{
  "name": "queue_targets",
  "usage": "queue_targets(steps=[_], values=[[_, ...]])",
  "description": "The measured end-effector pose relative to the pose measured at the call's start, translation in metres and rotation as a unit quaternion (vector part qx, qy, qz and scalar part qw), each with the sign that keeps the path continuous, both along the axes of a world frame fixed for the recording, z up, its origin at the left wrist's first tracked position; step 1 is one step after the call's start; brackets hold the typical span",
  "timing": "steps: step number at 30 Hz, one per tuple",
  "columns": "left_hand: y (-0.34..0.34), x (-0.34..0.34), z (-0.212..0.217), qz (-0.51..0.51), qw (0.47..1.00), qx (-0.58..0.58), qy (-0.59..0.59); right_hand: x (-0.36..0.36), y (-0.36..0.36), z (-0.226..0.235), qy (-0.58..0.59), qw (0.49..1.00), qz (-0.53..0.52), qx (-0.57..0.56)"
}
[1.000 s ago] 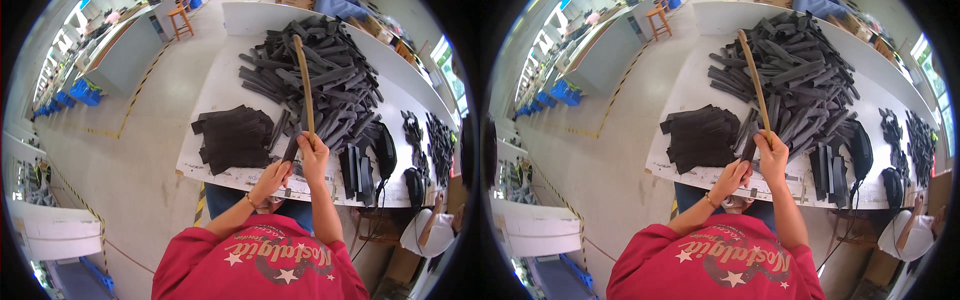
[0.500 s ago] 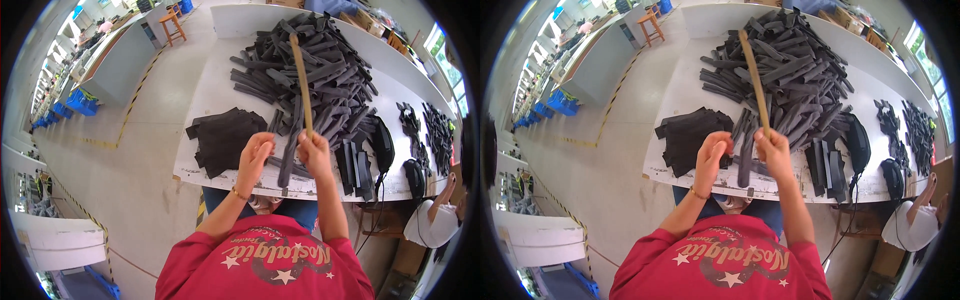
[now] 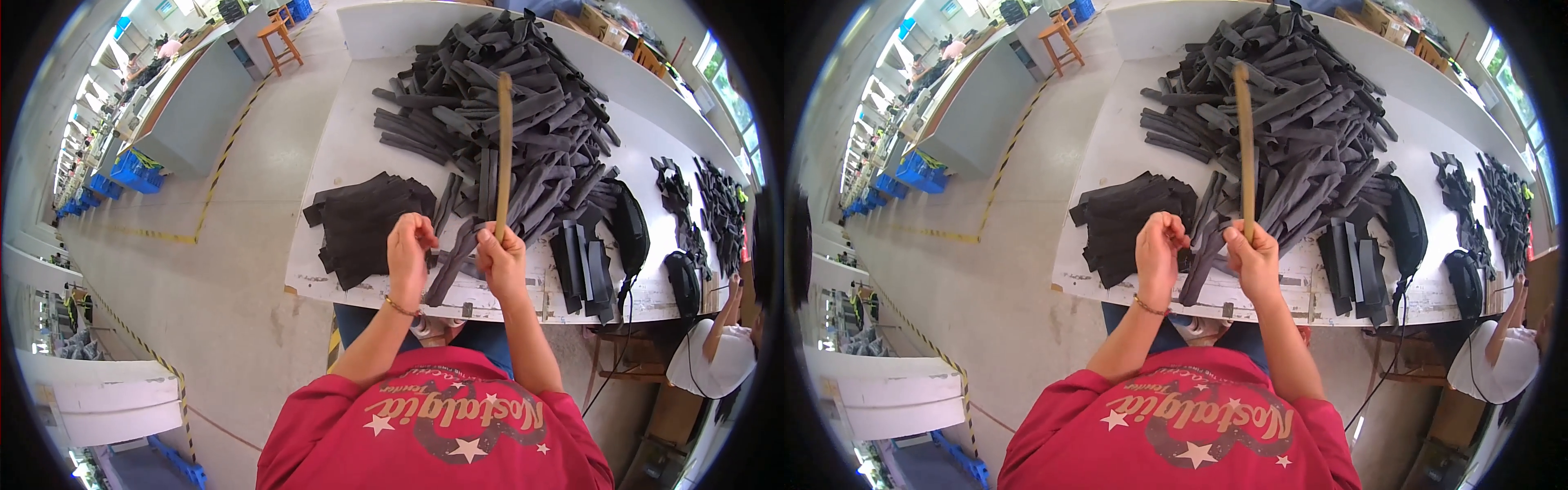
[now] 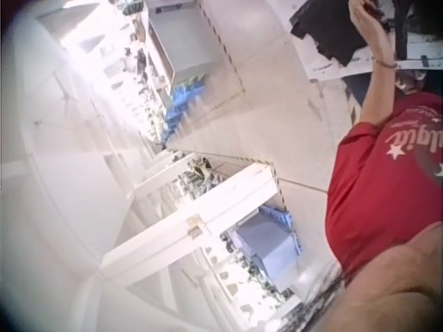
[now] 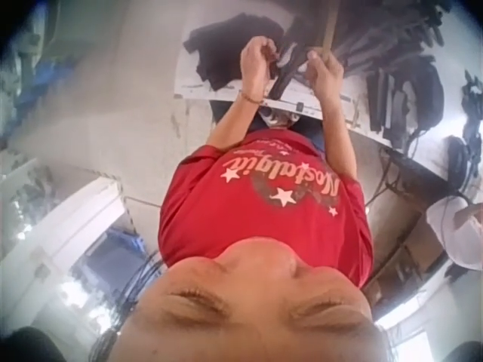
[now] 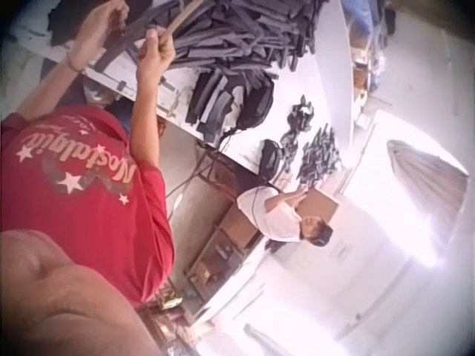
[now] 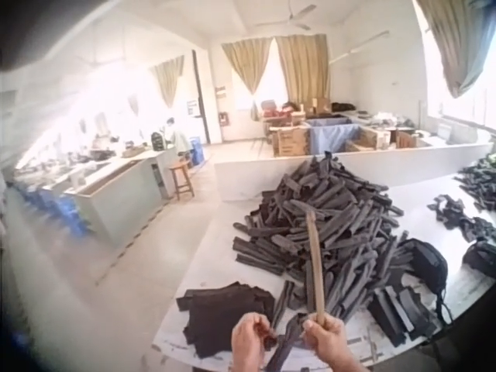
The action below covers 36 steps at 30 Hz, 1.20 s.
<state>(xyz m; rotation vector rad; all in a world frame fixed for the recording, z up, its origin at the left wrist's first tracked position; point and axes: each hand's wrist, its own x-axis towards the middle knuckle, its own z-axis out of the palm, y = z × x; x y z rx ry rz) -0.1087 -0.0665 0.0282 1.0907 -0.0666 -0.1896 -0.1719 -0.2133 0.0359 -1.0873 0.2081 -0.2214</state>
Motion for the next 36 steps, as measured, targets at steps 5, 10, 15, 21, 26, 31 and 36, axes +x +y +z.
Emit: queue_targets(steps=[5,10,15,21,26,31,36], values=[[-0.007,-0.014,0.021,-0.075,0.989,0.082,-0.097,0.001,0.012,0.000,0.044,0.994,0.015,-0.097],[0.024,0.036,0.000,0.134,0.971,-0.140,0.140,0.001,0.013,-0.003,0.064,0.984,0.006,-0.164],[0.067,0.030,-0.012,0.101,0.977,0.155,-0.110,0.060,-0.038,0.017,-0.008,0.939,-0.144,-0.312],[0.069,0.020,-0.039,0.123,0.784,0.467,-0.391,0.072,-0.049,0.022,0.008,0.879,-0.193,-0.436],[0.065,0.027,-0.058,-0.012,0.680,0.538,-0.498,0.010,-0.041,-0.017,0.024,0.892,-0.135,-0.431],[0.064,0.021,-0.054,-0.014,0.718,0.520,-0.462,-0.038,-0.052,-0.042,0.049,0.925,-0.010,-0.377],[0.062,0.032,-0.066,-0.030,0.713,0.545,-0.440,-0.064,-0.067,-0.038,0.058,0.854,0.051,-0.514]])
